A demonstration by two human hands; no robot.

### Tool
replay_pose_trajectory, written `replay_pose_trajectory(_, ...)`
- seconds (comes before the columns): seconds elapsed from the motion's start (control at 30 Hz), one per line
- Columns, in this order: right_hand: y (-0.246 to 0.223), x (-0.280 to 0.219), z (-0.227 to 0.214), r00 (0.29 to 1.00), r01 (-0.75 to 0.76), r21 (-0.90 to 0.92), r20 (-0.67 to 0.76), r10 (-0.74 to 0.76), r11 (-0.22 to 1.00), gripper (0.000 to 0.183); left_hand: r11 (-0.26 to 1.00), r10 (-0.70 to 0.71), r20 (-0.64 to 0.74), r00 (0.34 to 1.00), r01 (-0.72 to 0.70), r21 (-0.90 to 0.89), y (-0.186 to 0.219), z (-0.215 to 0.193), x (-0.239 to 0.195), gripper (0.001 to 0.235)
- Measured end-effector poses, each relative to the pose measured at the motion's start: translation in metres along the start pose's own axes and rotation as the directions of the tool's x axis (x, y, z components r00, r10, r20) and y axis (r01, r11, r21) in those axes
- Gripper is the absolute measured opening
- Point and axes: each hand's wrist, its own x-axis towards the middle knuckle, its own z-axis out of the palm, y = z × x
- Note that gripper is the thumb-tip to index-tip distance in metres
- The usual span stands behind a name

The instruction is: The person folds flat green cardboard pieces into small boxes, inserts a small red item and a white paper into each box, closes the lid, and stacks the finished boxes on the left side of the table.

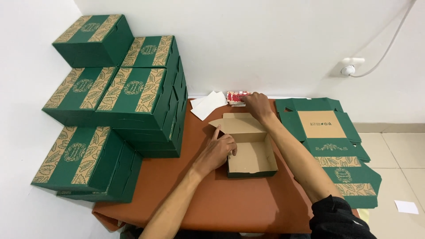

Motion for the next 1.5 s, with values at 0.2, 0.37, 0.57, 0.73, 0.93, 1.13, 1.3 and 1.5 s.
replay_pose_trajectory(0.2,0.001,0.0,-0.003,0.997,0.037,0.053,-0.064,-0.034,0.998,0.022,0.999,0.003,-0.018,1.0,-0.004,-0.036,0.014,-0.021,-0.002,0.025)
replay_pose_trajectory(0.37,0.009,-0.003,-0.029,0.99,-0.023,0.198,-0.134,0.05,0.98,0.018,0.991,0.035,-0.342,0.939,-0.078,-0.112,0.004,-0.034,0.005,0.03)
replay_pose_trajectory(0.57,-0.009,-0.06,-0.134,0.964,-0.1,0.479,-0.171,0.205,0.872,0.014,0.95,-0.31,-0.523,0.794,0.232,-0.211,-0.044,-0.036,-0.009,0.066)
replay_pose_trajectory(0.73,-0.036,-0.13,-0.203,0.985,-0.031,0.53,-0.126,0.115,0.847,0.011,0.882,-0.461,-0.349,0.815,0.464,-0.081,-0.059,-0.026,-0.013,0.052)
replay_pose_trajectory(0.93,-0.038,-0.153,-0.204,0.959,0.21,0.654,0.006,-0.283,0.727,0.017,0.882,-0.471,-0.257,0.844,0.459,-0.109,-0.055,-0.009,-0.004,0.062)
replay_pose_trajectory(1.13,-0.042,-0.143,-0.185,0.978,0.169,0.682,-0.028,-0.206,0.712,0.02,0.853,-0.521,-0.279,0.807,0.506,-0.127,-0.058,0.0,-0.001,0.076)
replay_pose_trajectory(1.3,-0.035,-0.134,-0.182,0.982,0.144,0.667,-0.005,-0.189,0.731,0.017,0.861,-0.506,-0.284,0.814,0.496,-0.113,-0.07,0.003,0.005,0.073)
replay_pose_trajectory(1.5,-0.031,-0.135,-0.174,0.991,0.125,0.648,-0.112,-0.069,0.752,0.013,0.83,-0.547,-0.265,0.795,0.556,-0.044,-0.099,0.029,0.006,0.066)
